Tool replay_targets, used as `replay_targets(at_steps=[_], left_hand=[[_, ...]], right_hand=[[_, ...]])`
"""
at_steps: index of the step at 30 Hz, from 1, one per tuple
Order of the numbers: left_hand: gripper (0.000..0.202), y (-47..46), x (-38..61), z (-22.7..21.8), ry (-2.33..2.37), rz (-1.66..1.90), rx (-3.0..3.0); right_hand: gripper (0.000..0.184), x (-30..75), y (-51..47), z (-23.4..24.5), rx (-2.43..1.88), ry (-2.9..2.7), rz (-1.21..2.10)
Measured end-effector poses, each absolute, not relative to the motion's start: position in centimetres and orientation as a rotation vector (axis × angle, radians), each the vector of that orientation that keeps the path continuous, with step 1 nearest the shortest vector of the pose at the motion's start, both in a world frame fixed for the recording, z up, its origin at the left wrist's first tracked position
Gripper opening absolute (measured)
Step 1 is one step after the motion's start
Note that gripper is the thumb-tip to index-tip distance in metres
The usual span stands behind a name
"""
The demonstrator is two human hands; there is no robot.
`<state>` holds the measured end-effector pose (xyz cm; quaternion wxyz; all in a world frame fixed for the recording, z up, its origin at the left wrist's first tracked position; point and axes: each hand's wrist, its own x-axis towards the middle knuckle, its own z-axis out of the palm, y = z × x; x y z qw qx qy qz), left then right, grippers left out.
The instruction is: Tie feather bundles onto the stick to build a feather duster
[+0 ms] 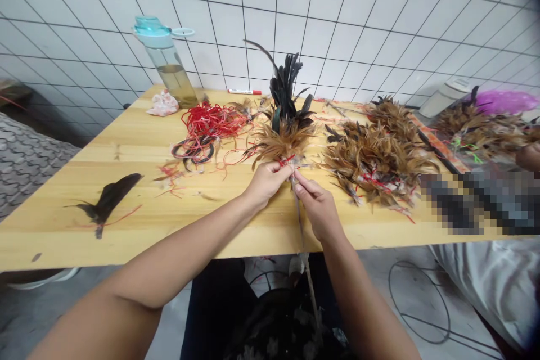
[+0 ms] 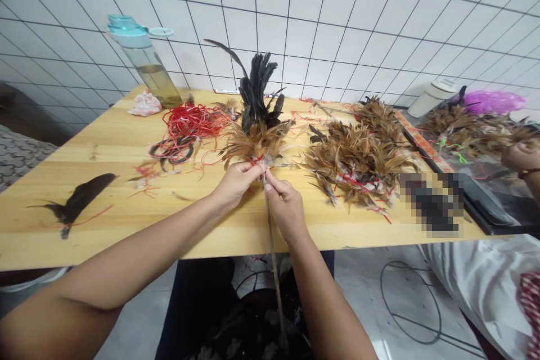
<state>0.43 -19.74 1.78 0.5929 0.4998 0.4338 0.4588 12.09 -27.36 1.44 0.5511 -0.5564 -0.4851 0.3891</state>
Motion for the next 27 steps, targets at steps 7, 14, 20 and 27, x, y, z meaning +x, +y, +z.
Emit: replay_targets(at_steps=[7, 14, 20, 27], left_hand=[[0.03, -20.3, 0.4, 2.1, 0.883, 1.113, 1.239], [0.033, -20.0, 0.1, 2.2, 0.922, 1.07, 1.343], [0.034, -18.9, 0.0, 1.8, 0.894, 1.06, 1.378], [0.034, -18.8, 0.3, 1.7, 0.83, 1.055, 1.356]], right_hand=[[0.041, 13.6, -26.2, 3.4, -1.172, -0.713, 1.399], [0.038, 13.6, -24.4, 3.7, -1.055, -0.761, 1.656], [0.041, 14.3, -23.0, 3.3, -0.98, -0.76, 1.76], [0.045, 14.8, -22.4, 2.8, -1.04, -0.872, 1.741]])
